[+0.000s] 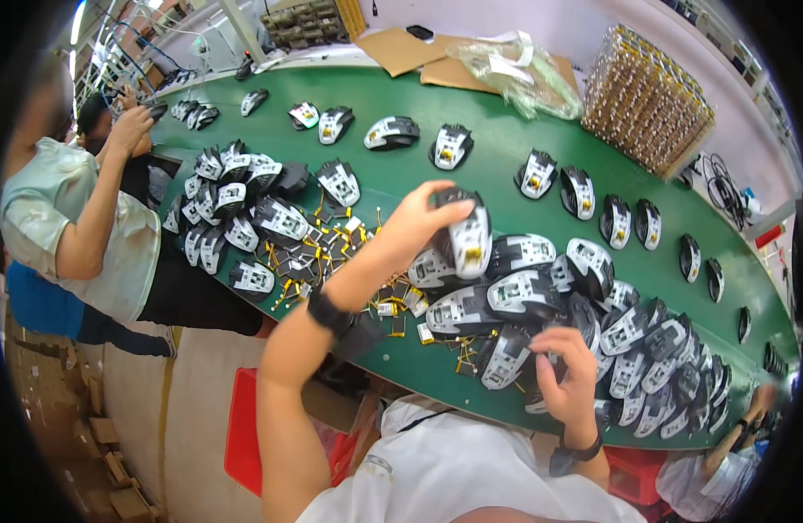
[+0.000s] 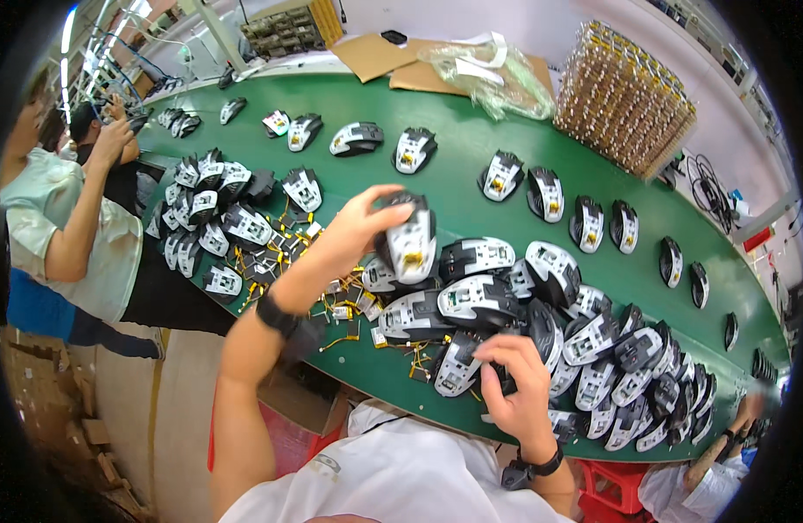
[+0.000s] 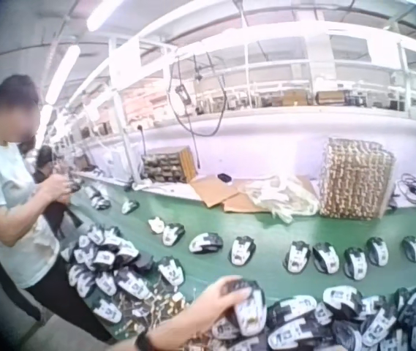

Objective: The person assembles computer mice by inserting small circuit boards into the mouse shells. They pick up a mouse shell, place a circuit board inside, and then place the completed unit on the table. The process is repeated for multiple units.

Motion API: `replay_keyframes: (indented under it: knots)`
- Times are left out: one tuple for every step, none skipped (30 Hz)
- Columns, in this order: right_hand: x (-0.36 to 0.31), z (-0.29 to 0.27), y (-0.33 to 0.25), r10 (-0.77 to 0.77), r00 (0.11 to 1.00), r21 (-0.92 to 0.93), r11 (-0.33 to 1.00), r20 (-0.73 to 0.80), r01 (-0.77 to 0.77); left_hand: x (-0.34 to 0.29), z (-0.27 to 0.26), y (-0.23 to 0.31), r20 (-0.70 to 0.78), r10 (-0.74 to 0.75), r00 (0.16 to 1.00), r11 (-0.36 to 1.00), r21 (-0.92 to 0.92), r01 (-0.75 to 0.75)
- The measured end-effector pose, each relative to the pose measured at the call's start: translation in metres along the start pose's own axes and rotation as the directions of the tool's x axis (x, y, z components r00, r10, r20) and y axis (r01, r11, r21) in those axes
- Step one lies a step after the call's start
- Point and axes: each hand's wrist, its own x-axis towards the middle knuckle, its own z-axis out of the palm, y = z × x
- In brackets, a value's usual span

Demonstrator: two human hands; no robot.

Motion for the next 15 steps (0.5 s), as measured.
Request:
replay_keyframes:
  knots:
    - [-0.004,-0.003,-0.001,0.001,1.0,-0.004,1.0,-0.024,-0.001,0.03,-0.004,0.005,0.044,-0.012,0.999,0.993,0.118,0.007]
    - [-0.01,-0.01,0.002,0.027,0.997,-0.031,0.999,-0.075,-0.029,0.063,0.009,0.018,0.1,0.024,0.995,0.948,0.313,-0.054]
    - [-0.015,-0.012,0.002,0.077,0.992,-0.022,0.997,-0.1,-0.079,0.097,0.001,0.013,0.182,0.108,0.977,0.903,0.393,-0.173]
    - [-0.021,-0.019,0.005,0.132,0.98,-0.023,0.99,-0.149,-0.137,0.135,0.017,0.008,0.181,0.049,0.982,0.921,0.373,-0.115]
    - [-0.023,-0.02,0.005,0.156,0.972,-0.009,0.987,-0.177,-0.16,0.151,0.022,0.007,0.145,0.0,0.989,0.92,0.388,-0.057]
    - [-0.028,-0.02,0.006,0.184,0.965,0.018,0.983,-0.19,-0.183,0.168,0.014,-0.001,0.173,0.072,0.982,0.855,0.497,-0.15]
    - [-0.033,-0.02,0.009,0.192,0.964,0.038,0.981,-0.185,-0.189,0.189,0.0,-0.015,0.176,0.165,0.97,0.625,0.743,-0.241]
    - [-0.036,-0.022,0.013,0.175,0.963,0.034,0.984,-0.205,-0.172,0.193,0.008,-0.024,0.109,0.254,0.961,0.435,0.875,-0.214]
    - [-0.041,-0.025,0.014,0.172,0.958,0.022,0.985,-0.229,-0.171,0.192,0.016,-0.034,0.127,0.378,0.917,0.218,0.951,-0.221]
    - [-0.044,-0.027,0.016,0.165,0.955,0.014,0.986,-0.247,-0.167,0.192,0.021,-0.04,0.163,0.49,0.856,-0.008,0.983,-0.183]
    - [-0.044,-0.029,0.017,0.15,0.953,0.007,0.988,-0.265,-0.154,0.19,0.019,-0.042,0.21,0.515,0.831,0.04,0.963,-0.267]
    - [-0.045,-0.032,0.019,0.146,0.949,0.011,0.989,-0.278,-0.148,0.184,0.019,-0.038,0.238,0.522,0.819,0.045,0.951,-0.305]
    - [-0.047,-0.034,0.022,0.151,0.945,0.026,0.988,-0.291,-0.15,0.174,0.016,-0.034,0.267,0.519,0.812,0.047,0.939,-0.34]
    - [-0.048,-0.035,0.023,0.156,0.941,0.042,0.988,-0.301,-0.15,0.162,0.009,-0.028,0.293,0.517,0.804,0.049,0.928,-0.37]
    - [-0.047,-0.036,0.02,0.185,0.94,0.06,0.983,-0.288,-0.175,0.144,0.0,-0.017,0.28,0.465,0.84,0.131,0.917,-0.377]
